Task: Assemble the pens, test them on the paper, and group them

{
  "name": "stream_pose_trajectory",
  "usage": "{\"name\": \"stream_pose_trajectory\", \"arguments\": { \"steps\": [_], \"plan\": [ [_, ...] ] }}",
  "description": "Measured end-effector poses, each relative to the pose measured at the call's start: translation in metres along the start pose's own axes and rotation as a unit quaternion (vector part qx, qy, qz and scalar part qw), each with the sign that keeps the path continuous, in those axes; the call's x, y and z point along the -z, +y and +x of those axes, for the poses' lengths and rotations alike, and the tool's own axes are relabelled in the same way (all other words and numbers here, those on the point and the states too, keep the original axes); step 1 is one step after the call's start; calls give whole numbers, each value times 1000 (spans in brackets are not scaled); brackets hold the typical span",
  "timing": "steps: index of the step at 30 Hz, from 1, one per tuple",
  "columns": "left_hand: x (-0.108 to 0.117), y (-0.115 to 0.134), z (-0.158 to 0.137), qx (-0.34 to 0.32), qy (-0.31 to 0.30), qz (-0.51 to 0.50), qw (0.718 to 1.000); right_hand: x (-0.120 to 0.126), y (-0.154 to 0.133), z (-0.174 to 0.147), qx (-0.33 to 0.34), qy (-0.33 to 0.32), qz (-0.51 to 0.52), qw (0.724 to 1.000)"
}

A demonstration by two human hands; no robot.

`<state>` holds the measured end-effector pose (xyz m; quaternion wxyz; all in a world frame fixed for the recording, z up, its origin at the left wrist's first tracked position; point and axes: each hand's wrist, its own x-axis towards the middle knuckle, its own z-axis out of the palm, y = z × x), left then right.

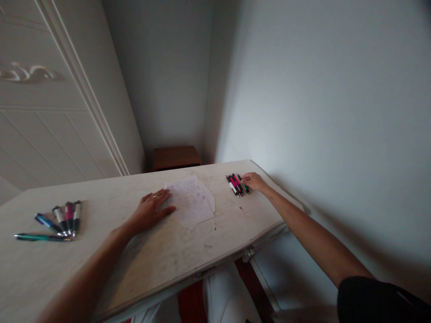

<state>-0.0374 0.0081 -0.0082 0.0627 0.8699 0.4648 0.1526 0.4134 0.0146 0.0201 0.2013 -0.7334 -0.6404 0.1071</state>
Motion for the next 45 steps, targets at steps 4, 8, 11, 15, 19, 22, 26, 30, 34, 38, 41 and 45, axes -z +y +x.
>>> {"name": "stream_pose_trajectory", "arguments": {
  "steps": [4, 8, 11, 15, 19, 22, 26, 30, 34, 38, 41, 45],
  "plan": [
    [2, 1, 0, 6, -6, -3, 1000, -3, -2, 3, 5, -1, 16, 1000],
    [3, 2, 0, 13, -14, 0, 1000, -6, -3, 5, 6, -1, 27, 1000],
    [3, 3, 0, 12, -16, 0, 1000, -8, -4, 6, 5, 3, 30, 1000],
    [4, 4, 0, 10, -10, 1, 1000, -9, -5, 5, 4, 10, 30, 999],
    [5, 5, -1, 7, -12, 2, 1000, -6, -7, 3, -1, 15, 34, 999],
    [6, 6, -1, 8, -18, 7, 1000, -1, -8, 0, -4, 43, 32, 999],
    [6, 7, -1, 14, -17, 11, 1000, 5, -23, -9, 14, 123, 47, 991],
    [6, 6, -1, 30, -3, -3, 1000, -7, -67, -29, 104, 136, 125, 977],
    [7, 3, -1, 42, 24, -47, 998, -37, -126, -50, 266, 5, 174, 948],
    [10, 0, 0, 57, 73, -116, 989, -64, -171, -52, 320, -53, 222, 920],
    [18, -1, -1, 72, 122, -134, 981, -78, -184, -42, 283, -81, 243, 924],
    [37, -9, -7, 151, 216, -58, 963, -94, -181, -32, 223, -61, 290, 929]
  ]
}}
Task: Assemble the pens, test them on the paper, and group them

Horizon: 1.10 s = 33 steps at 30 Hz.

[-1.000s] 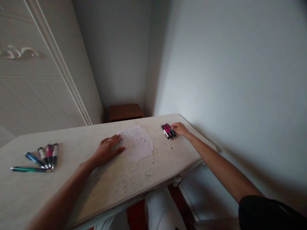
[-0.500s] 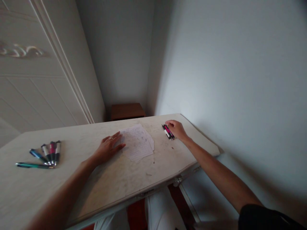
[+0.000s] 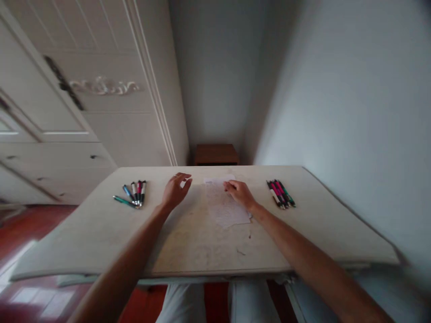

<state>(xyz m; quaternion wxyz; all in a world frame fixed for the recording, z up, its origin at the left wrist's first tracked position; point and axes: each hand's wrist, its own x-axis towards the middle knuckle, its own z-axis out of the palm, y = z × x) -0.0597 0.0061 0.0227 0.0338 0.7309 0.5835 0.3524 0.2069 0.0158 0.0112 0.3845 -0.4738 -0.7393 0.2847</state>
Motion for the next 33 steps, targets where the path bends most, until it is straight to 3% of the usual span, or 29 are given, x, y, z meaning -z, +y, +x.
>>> {"name": "stream_pose_trajectory", "arguments": {
  "steps": [2, 5, 9, 12, 17, 24, 27, 30, 33],
  "plan": [
    [13, -5, 1, 59, 28, 88, 994, -1, 6, -1, 4, 5, 20, 1000],
    [33, -15, 0, 152, 40, 220, 963, 0, 9, -6, -5, -11, 49, 999],
    [55, -29, -5, 244, 33, 309, 919, 1, 7, -10, -4, -25, 63, 998],
    [65, -40, -8, 290, 25, 327, 899, 2, 2, -11, 3, -22, 50, 999],
    [68, -53, -9, 348, -14, 295, 890, 4, -3, -14, 23, -21, 25, 999],
    [68, -57, -9, 350, 14, 268, 898, 4, -2, -18, 23, -20, 16, 999],
    [69, -58, -5, 344, 106, 182, 915, 4, -2, -19, 28, -18, 14, 999],
    [65, -53, 2, 309, 200, -33, 929, 5, -4, -19, 31, -18, 14, 999],
    [52, -36, 7, 277, 183, -290, 897, 4, -8, -20, 33, -23, 21, 999]
  ]
}}
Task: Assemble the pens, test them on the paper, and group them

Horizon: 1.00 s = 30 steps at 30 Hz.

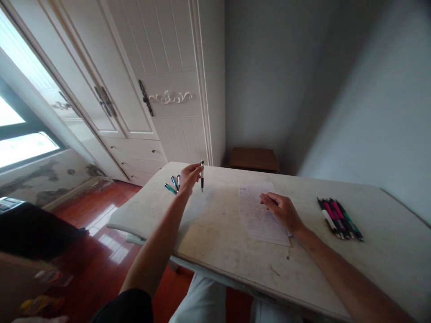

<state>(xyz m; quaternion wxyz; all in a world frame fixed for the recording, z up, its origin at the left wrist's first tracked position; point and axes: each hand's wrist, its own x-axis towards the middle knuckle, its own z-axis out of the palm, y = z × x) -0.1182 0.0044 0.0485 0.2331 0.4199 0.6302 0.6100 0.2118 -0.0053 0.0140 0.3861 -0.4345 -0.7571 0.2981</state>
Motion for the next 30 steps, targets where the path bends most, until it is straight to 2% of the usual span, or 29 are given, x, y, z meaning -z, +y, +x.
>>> {"name": "stream_pose_trajectory", "arguments": {
  "steps": [2, 4, 7, 11, 14, 18, 21, 25, 30],
  "plan": [
    [-17, 5, -12, 19, -82, -108, 991, -1, -3, 0, -1, -7, 12, 1000],
    [-36, 11, -28, 44, -148, -174, 973, -2, -6, 0, -5, -16, 24, 1000],
    [-61, 17, -52, 73, -222, -218, 948, -3, -7, 0, -9, -21, 42, 999],
    [-85, 17, -77, 103, -301, -241, 917, -3, -8, 1, -1, -36, 118, 992],
    [-93, 15, -86, 120, -315, -253, 907, 2, -8, 3, 10, -34, 125, 992],
    [-92, 13, -87, 117, -304, -275, 905, 12, -3, 9, 7, 47, 80, 996],
    [-89, 12, -84, 132, -302, -307, 893, 20, 5, 13, -14, 92, 62, 994],
    [-86, 11, -83, 154, -319, -339, 872, 21, 12, 14, -59, 78, 87, 991],
    [-84, 11, -87, 165, -348, -346, 856, 14, 8, 11, -73, 55, 119, 989]
  ]
}}
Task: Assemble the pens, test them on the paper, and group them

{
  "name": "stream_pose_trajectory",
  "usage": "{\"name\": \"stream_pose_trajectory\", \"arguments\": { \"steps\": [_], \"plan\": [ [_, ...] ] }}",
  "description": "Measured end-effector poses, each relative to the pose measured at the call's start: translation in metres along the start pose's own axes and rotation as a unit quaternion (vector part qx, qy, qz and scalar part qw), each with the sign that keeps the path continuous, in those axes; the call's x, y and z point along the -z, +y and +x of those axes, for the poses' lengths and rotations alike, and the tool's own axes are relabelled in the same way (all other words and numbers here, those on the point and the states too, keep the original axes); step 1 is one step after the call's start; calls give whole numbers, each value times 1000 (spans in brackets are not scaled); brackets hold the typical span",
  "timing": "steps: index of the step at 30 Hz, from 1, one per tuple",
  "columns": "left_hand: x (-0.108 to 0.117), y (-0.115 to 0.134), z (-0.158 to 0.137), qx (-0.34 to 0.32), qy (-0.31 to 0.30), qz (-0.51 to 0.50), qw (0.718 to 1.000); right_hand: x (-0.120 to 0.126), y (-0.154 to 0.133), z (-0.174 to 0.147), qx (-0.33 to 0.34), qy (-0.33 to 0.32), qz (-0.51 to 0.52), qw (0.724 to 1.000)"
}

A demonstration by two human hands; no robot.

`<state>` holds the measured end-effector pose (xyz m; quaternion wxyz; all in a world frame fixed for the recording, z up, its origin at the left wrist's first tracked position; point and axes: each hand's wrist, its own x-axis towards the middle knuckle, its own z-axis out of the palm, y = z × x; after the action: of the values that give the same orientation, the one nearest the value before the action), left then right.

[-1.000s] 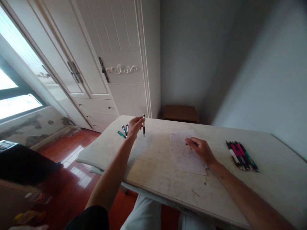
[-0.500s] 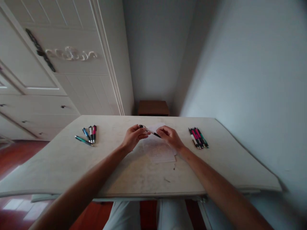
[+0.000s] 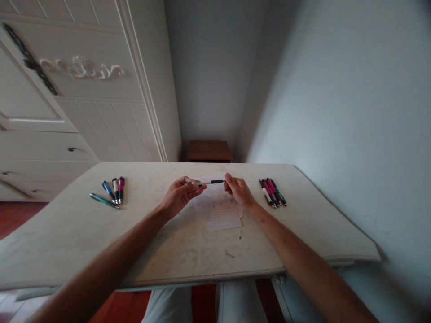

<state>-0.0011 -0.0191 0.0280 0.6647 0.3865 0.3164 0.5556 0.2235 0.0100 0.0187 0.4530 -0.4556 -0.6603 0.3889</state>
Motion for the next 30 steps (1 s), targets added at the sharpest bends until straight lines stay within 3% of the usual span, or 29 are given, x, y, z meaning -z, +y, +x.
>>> {"name": "stream_pose_trajectory", "arguments": {
  "steps": [4, 7, 9, 12, 15, 18, 22, 30],
  "plan": [
    [-1, -1, -2, 4, -15, 19, 1000, 0, -4, 0, -29, -1, 66, 997],
    [-1, -3, -2, -24, -1, 123, 992, 3, -4, 1, -50, -4, 107, 993],
    [0, -5, -1, -75, 26, 253, 964, 4, -3, 2, -52, 3, 125, 991],
    [3, -9, -2, -178, 47, 424, 887, 3, -1, 3, -54, 4, 130, 990],
    [7, -13, -2, -253, 12, 509, 823, -1, -1, 1, -57, -9, 128, 990],
    [11, -15, -1, -305, -20, 552, 775, -3, -2, -1, -56, -15, 134, 989],
    [14, -12, 0, -370, -9, 564, 738, -3, 0, -1, -66, 9, 139, 988],
    [14, -3, -1, -421, -43, 574, 700, -4, -2, -1, -114, 33, 194, 974]
  ]
}}
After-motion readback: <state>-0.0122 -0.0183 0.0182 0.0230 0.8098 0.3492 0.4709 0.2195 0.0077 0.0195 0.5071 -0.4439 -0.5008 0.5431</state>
